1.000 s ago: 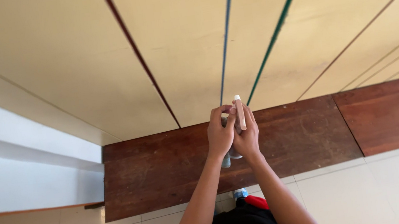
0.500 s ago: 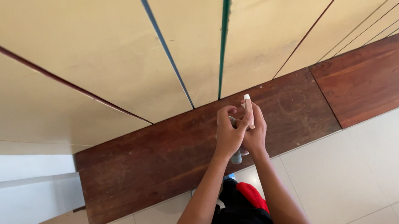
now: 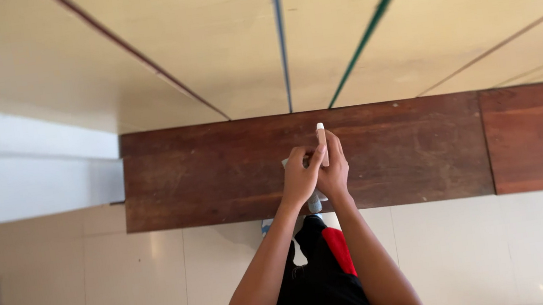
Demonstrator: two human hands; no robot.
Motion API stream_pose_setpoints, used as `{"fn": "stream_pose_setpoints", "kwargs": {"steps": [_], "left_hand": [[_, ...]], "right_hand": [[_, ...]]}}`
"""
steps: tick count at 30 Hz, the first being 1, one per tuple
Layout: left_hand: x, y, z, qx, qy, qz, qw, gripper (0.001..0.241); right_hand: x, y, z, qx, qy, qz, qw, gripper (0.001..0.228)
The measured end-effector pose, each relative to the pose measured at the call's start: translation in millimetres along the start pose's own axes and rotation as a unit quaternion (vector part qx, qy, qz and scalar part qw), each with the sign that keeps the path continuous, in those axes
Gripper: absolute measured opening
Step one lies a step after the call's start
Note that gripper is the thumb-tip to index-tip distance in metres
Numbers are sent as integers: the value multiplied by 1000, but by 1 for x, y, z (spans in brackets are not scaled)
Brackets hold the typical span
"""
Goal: Cleaning a yellow wall panel using a spray bottle and a cleaning cloth.
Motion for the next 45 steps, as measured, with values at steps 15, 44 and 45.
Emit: {"fn": "stream_pose_setpoints", "kwargs": {"steps": [15,44,45], "left_hand": [[-117,-15,-107,-102,42,47,993,70],[326,-5,21,-22,48,-75,996,57],[331,-5,26,-20,49,-74,996,57]], "right_hand": [[165,-55,13,27,-34,-84,995,39],[-215,69,260,133,-57,24,989,24],[-219,73,262,131,-55,25,989,24]]}}
Point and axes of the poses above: each hand's wrist, its own y-axis towards the middle knuckle, its own x-axis out of the palm, z = x × y, the point moved 9 cm from there along y, towards the middle knuckle, and after that the axes turned 3 degrees about z, right-handed, at the moved point
